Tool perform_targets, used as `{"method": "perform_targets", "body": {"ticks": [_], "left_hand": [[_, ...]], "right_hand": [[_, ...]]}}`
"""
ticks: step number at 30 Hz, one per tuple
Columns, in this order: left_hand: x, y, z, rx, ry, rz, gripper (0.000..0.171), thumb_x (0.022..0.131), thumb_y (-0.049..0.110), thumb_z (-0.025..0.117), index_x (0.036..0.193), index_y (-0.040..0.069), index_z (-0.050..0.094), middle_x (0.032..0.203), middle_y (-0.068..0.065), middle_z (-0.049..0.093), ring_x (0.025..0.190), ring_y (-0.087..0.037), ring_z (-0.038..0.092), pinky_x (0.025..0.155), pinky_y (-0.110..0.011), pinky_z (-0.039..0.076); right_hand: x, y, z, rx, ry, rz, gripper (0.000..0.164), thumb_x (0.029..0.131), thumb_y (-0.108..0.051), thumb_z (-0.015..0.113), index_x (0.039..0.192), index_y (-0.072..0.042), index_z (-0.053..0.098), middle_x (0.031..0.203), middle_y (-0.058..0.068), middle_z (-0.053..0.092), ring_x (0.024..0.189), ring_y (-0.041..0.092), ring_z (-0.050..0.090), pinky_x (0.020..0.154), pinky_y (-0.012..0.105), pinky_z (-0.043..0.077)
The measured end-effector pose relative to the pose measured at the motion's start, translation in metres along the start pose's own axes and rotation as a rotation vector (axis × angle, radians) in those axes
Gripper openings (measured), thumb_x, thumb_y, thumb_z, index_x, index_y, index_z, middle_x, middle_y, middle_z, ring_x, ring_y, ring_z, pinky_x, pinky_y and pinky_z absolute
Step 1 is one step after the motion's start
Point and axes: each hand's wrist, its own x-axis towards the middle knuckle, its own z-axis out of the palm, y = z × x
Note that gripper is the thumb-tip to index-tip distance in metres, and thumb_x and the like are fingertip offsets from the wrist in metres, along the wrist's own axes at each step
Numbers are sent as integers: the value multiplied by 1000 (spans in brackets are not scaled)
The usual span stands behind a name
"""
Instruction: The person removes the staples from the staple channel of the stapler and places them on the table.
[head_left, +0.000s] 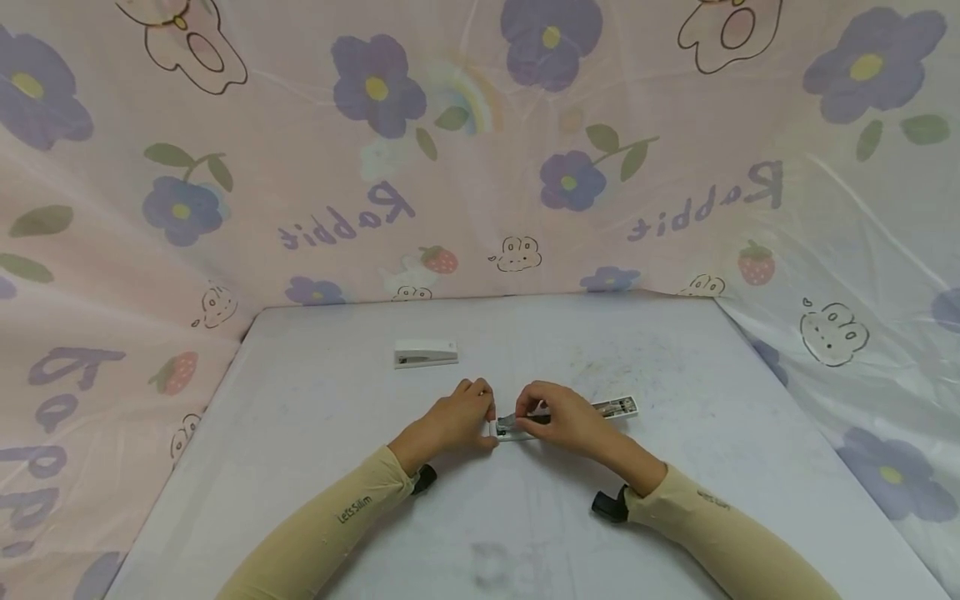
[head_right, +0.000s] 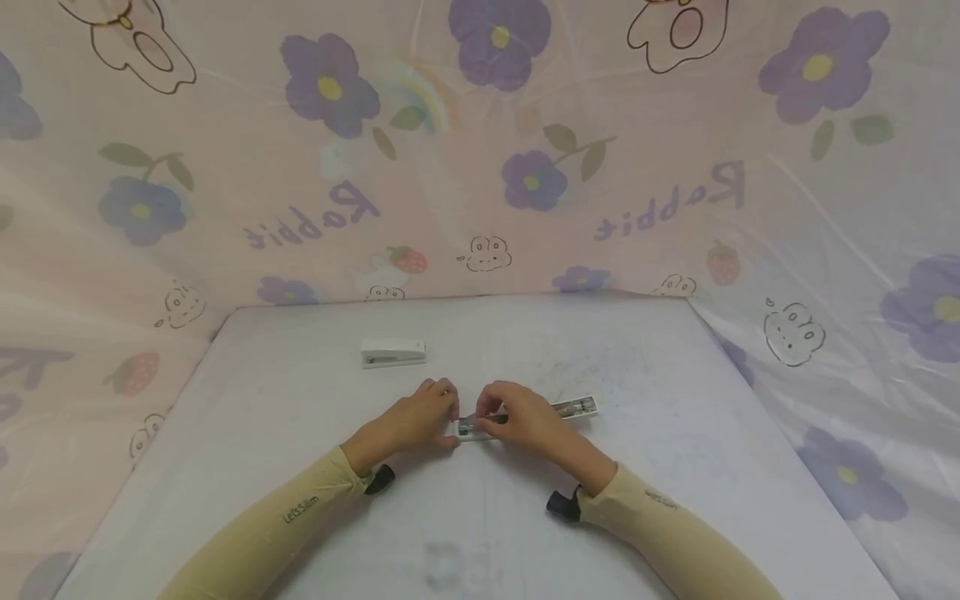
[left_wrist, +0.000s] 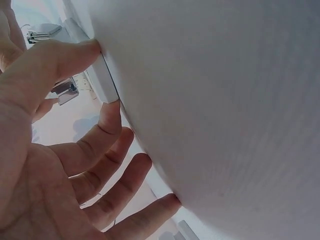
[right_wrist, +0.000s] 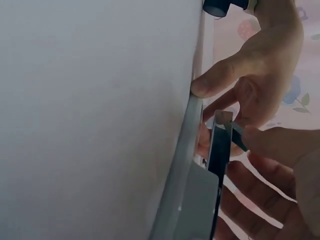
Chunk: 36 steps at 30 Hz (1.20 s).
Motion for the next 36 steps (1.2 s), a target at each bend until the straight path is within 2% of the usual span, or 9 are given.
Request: {"method": "perform_targets", "body": {"ticks": [5, 10, 23, 29, 36], "left_hand": [[-1, 0, 1, 10, 7, 2, 31, 90, 32, 89, 94, 15, 64, 133, -7, 56, 124, -29, 53, 77, -43, 58], [1, -1, 2, 13, 1, -2, 31, 90, 33, 89, 94, 16, 64, 133, -7, 57, 124, -29, 53, 77, -42, 58], [1, -1, 1, 21, -4, -2, 30, 90, 32, 89, 95, 16, 64, 134, -6, 57, 124, -27, 53, 77, -40, 57], [0, 1, -1, 21, -9, -8, 30, 90, 32, 89, 94, 15, 65, 135, -7, 57, 125, -29, 53, 77, -41, 58], [-1, 4, -3, 10, -11, -16, 30, 90, 31, 89, 93, 15, 64, 136, -7, 57, 127, -30, 53, 81, -43, 58]], "right_hand": [[3, -2, -1, -154, 19, -100, 17, 96, -19, 83, 110, -17, 74, 101, -7, 71, 94, 17, 70, 83, 38, 59], [5, -3, -4, -219, -16, -142, 13, 96, -17, 83, 107, -17, 76, 99, -5, 71, 93, 18, 69, 83, 38, 58], [-5, -3, -18, -149, -28, -57, 15, 97, -19, 81, 109, -18, 73, 102, -9, 69, 95, 14, 68, 83, 36, 59], [-12, -5, -19, -110, -37, -71, 16, 96, -13, 82, 108, -15, 72, 100, -7, 69, 90, 8, 66, 79, 32, 60], [-22, -6, -18, -77, -63, -81, 16, 96, -11, 82, 108, -12, 72, 101, -7, 69, 87, 6, 64, 77, 29, 59]]}}
